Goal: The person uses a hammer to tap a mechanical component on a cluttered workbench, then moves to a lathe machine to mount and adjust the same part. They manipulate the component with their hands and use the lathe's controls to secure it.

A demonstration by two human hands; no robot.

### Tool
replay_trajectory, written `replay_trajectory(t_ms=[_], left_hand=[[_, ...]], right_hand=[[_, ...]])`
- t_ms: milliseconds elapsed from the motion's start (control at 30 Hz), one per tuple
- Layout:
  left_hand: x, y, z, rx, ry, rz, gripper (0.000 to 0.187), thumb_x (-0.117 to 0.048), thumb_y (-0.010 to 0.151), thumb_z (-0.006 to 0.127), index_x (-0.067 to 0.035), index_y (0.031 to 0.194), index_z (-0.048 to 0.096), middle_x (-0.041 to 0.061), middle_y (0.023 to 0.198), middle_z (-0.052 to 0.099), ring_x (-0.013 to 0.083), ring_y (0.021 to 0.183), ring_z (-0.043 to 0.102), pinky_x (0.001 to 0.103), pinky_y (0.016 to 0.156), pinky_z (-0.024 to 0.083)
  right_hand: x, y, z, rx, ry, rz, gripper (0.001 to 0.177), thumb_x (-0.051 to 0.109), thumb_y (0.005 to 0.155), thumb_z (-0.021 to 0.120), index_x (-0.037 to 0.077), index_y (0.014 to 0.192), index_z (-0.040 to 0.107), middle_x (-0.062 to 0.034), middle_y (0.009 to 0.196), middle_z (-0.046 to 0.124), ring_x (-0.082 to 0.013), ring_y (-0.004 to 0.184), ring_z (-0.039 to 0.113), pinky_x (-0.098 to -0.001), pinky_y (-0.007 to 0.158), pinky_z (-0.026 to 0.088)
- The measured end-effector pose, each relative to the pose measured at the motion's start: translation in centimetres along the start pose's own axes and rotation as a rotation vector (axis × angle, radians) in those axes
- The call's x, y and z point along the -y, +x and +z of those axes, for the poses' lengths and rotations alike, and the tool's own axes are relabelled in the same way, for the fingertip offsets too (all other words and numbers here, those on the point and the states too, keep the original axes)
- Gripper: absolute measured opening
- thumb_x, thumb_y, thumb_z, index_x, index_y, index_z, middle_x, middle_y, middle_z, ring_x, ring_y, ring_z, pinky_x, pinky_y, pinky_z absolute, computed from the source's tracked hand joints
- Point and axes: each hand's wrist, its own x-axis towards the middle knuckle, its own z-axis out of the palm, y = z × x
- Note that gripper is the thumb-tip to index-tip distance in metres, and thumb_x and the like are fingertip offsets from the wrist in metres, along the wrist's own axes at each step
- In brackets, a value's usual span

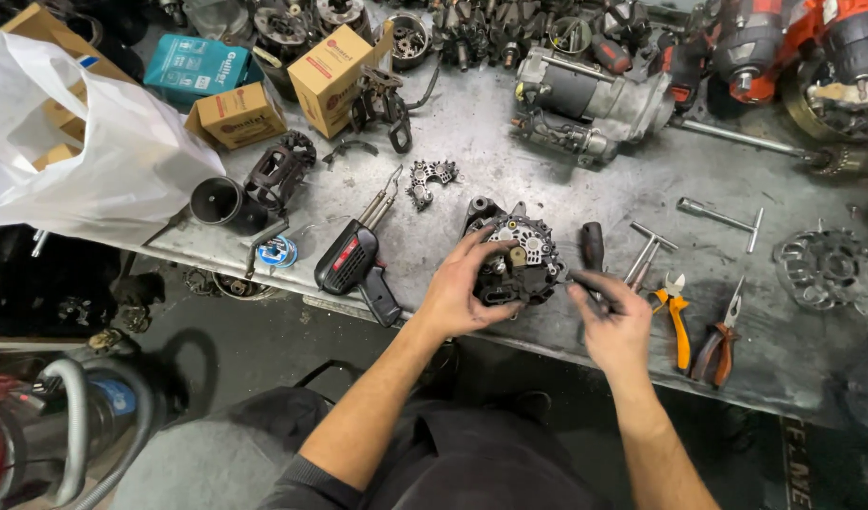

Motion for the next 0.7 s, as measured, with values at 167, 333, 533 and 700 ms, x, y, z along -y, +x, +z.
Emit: replay_trajectory(t_ms=[167,333,533,700], left_hand=[[-0.1,0.3,-0.2,-0.016,-0.017,0.017,0.083,-0.034,0.063,0.092,-0.011,0.137,0.062,0.025,0.15,0.054,0.0402,0.142,0.052,0.045,0.116,0.046],[0.6,0.0,0.2,-0.025,-0.028,0.026,0.083,-0.036,0.063,0.091,-0.012,0.137,0.061,0.025,0.148,0.056,0.0407,0.143,0.051,0.046,0.117,0.045],[-2.5,0.3,-0.3,-0.067,0.137,0.043,0.089,-0.037,0.058,0.091,-0.008,0.136,0.06,0.025,0.143,0.056,0.044,0.14,0.046,0.055,0.118,0.036],[-1.2,-0.3,2.9,-0.119,0.239,0.058,0.091,-0.038,0.058,0.089,-0.004,0.136,0.058,0.016,0.134,0.063,0.0413,0.143,0.046,0.064,0.122,0.026]], right_hand=[[2.0,1.1,0.2,0.023,-0.321,-0.366,0.023,0.008,0.086,0.081,0.005,0.108,0.077,-0.0114,0.105,0.075,-0.0248,0.093,0.073,-0.0329,0.081,0.056],[1.9,1.2,0.5,0.041,-0.343,-0.462,0.024,0.006,0.084,0.082,0.007,0.107,0.078,-0.0116,0.103,0.075,-0.0277,0.094,0.072,-0.0347,0.082,0.056],[0.8,0.8,0.6,-0.024,-0.324,-0.495,0.023,0.001,0.086,0.078,0.005,0.108,0.076,-0.0115,0.107,0.075,-0.0272,0.096,0.072,-0.0349,0.085,0.056],[1.2,0.7,0.6,-0.023,-0.388,-0.547,0.023,-0.001,0.084,0.078,0.005,0.106,0.074,-0.0104,0.106,0.075,-0.0282,0.095,0.072,-0.0364,0.084,0.056]])
